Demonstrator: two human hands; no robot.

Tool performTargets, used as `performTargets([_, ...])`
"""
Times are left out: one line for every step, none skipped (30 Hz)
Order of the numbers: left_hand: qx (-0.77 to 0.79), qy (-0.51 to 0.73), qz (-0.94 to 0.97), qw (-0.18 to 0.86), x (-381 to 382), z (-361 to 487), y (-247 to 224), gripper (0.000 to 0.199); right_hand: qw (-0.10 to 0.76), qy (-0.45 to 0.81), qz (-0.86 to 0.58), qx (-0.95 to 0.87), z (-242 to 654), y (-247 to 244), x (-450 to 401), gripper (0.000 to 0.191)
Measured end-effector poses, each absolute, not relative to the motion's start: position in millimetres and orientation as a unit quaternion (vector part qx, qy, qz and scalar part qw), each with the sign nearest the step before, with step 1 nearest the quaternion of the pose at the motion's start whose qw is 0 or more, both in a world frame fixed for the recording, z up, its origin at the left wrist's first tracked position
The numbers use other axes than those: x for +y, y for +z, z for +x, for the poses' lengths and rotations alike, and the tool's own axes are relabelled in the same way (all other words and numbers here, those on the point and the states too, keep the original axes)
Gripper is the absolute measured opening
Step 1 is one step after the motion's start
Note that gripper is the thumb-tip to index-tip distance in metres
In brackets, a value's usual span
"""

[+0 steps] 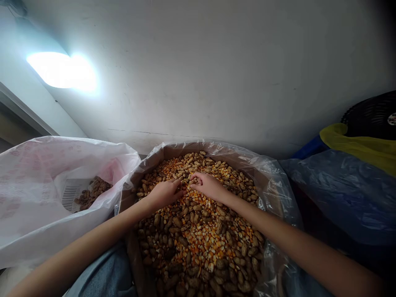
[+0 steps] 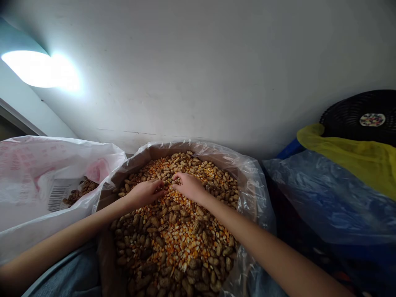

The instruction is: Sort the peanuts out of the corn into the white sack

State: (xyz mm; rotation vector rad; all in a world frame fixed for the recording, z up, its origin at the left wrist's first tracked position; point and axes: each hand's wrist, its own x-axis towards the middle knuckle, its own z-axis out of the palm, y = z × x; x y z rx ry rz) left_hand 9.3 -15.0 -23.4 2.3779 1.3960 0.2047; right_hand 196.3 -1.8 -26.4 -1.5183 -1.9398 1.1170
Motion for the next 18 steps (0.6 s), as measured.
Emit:
performTargets([0.496,0.078,0.840,0.205,-15.0,9.5,-24.3,0.033,0.195,0.364,-0.550,-0.726,195.4,-26.0,-2.3,0.022])
performTargets([0.499,0.093,0.829,0.235,-14.9,9.4,-24.7,0.032,0.190,0.353,-0.549,-0.733,194.8,-25.3,-2.5,0.022])
performTargets([0.507,0.116,0.807,0.281,-14.5,9.0,-24.5,0.032,0.196,0.365,-0.546,-0.728,194.7,-24.2,-2.5,0.022])
performTargets([0.513,0.145,0.772,0.346,-13.9,8.3,-23.7,0.031,0.211,0.400,-0.540,-0.710,195.5,-22.7,-2.2,0.024])
performTargets([0.513,0.182,0.723,0.426,-13.0,7.4,-22.3,0.030,0.234,0.454,-0.529,-0.678,196.9,-21.1,-1.8,0.025])
performTargets([0.504,0.224,0.656,0.516,-11.9,6.3,-20.4,0.028,0.261,0.521,-0.508,-0.634,199.1,-19.3,-1.3,0.025])
performTargets([0.482,0.268,0.574,0.606,-10.4,4.9,-18.3,0.025,0.289,0.591,-0.479,-0.581,201.9,-17.6,-0.9,0.025])
performTargets([0.449,0.308,0.485,0.685,-8.8,3.3,-16.2,0.022,0.313,0.653,-0.445,-0.527,205.0,-15.9,-0.6,0.024])
performTargets([0.411,0.338,0.399,0.746,-7.1,1.5,-14.4,0.018,0.327,0.703,-0.411,-0.480,208.2,-14.3,-0.7,0.023])
performTargets([0.376,0.360,0.328,0.788,-5.5,-0.3,-13.1,0.015,0.329,0.737,-0.383,-0.450,211.4,-12.9,-1.1,0.023])
performTargets([0.352,0.371,0.277,0.814,-4.2,-2.0,-12.5,0.012,0.318,0.755,-0.367,-0.440,214.1,-11.7,-2.0,0.023])
performTargets([0.340,0.374,0.251,0.826,-3.4,-3.3,-12.7,0.010,0.293,0.757,-0.367,-0.454,216.3,-10.6,-3.5,0.024])
performTargets([0.343,0.371,0.252,0.825,-3.3,-4.1,-13.4,0.010,0.259,0.740,-0.382,-0.490,217.7,-9.6,-5.5,0.025])
performTargets([0.358,0.365,0.279,0.813,-4.0,-4.3,-14.5,0.011,0.217,0.703,-0.401,-0.546,218.2,-8.7,-8.0,0.026])
performTargets([0.381,0.350,0.330,0.789,-5.5,-3.7,-15.7,0.013,0.170,0.651,-0.418,-0.611,217.9,-7.6,-11.0,0.026])
performTargets([0.405,0.327,0.401,0.754,-7.7,-2.6,-16.9,0.016,0.122,0.588,-0.427,-0.675,216.7,-6.5,-14.4,0.025])
performTargets([0.425,0.297,0.485,0.704,-10.3,-1.0,-17.6,0.019,0.077,0.523,-0.429,-0.732,214.8,-5.2,-17.8,0.024])
performTargets([0.437,0.263,0.575,0.640,-13.2,0.8,-18.0,0.022,0.039,0.461,-0.424,-0.778,212.3,-3.7,-21.2,0.023])
